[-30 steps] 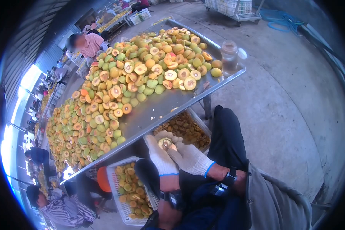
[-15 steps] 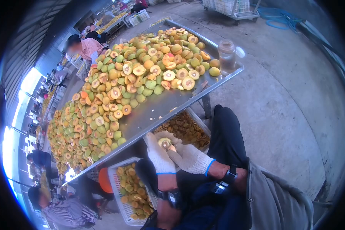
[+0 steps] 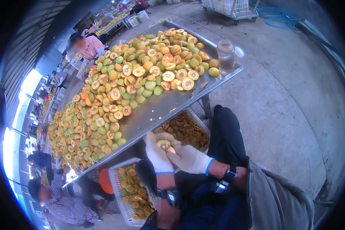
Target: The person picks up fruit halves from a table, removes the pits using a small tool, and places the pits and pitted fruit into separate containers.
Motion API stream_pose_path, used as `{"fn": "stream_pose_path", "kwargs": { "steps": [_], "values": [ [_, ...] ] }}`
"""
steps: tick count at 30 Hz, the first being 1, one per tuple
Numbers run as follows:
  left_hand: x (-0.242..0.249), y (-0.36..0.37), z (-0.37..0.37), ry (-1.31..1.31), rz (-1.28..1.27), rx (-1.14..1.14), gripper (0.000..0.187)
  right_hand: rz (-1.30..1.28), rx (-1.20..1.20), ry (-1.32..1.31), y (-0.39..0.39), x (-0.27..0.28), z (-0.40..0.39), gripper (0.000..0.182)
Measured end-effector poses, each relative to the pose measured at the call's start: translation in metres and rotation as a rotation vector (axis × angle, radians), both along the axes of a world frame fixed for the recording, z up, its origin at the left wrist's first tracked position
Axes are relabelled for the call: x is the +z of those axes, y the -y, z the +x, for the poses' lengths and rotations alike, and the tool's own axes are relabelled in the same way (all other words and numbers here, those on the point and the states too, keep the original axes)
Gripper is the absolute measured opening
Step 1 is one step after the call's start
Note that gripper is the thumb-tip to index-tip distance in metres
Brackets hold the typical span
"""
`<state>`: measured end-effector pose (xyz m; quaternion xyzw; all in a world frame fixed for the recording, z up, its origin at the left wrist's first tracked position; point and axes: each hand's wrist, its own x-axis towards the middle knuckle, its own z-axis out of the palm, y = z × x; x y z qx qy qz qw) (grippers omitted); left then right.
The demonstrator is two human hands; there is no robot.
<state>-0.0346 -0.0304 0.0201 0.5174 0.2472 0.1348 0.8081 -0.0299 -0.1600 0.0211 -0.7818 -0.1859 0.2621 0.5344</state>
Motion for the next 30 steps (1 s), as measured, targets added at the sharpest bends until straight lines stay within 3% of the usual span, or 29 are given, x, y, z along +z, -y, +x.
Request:
{"fn": "stream_pose_path", "kwargs": {
  "steps": [1,2,5,7,11,13,14,16,19,23,26,28,30],
  "values": [
    [0.002,-0.001,-0.001,-0.075,0.058,-0.038,0.061,-0.014,0.025,-0.251,0.002,0.007,0.001,0.043],
    [0.003,0.0,0.0,-0.075,0.059,-0.036,0.061,-0.013,0.027,-0.252,0.002,0.006,0.001,0.043],
    [0.003,0.004,0.0,0.015,-0.009,0.028,0.058,-0.012,0.024,-0.125,0.003,-0.007,0.0,0.046],
    [0.001,0.005,0.0,0.06,-0.033,0.051,0.059,0.038,-0.004,0.201,0.001,-0.02,-0.002,0.046],
    [-0.002,0.004,-0.003,0.081,0.006,0.008,0.058,-0.029,0.017,0.236,0.003,-0.011,0.001,0.043],
    [0.002,0.005,-0.005,0.128,0.074,-0.001,0.057,0.041,0.074,-0.31,0.01,0.007,0.002,0.043],
    [-0.002,0.004,-0.007,0.127,0.075,-0.002,0.057,0.042,0.074,-0.311,0.009,0.001,0.0,0.043],
    [-0.006,0.005,-0.005,0.317,0.095,0.028,0.058,0.141,0.057,0.063,0.006,-0.006,-0.001,0.041],
    [0.009,0.013,-0.006,0.115,0.063,0.058,0.062,-0.087,0.152,0.117,0.013,0.009,0.006,0.043],
    [0.008,0.018,-0.008,0.172,0.156,0.072,0.064,0.074,0.135,0.074,0.016,0.002,0.004,0.043],
    [-0.003,0.013,-0.008,0.341,0.298,0.007,0.066,0.125,0.124,-0.081,0.018,0.002,0.003,0.05],
    [-0.004,0.007,-0.008,0.408,0.245,-0.146,0.067,0.132,0.199,-0.456,0.022,-0.003,0.006,0.059],
    [-0.005,0.007,-0.008,0.398,0.228,-0.157,0.065,0.152,0.21,-0.49,0.025,-0.005,0.006,0.06]
  ]
}}
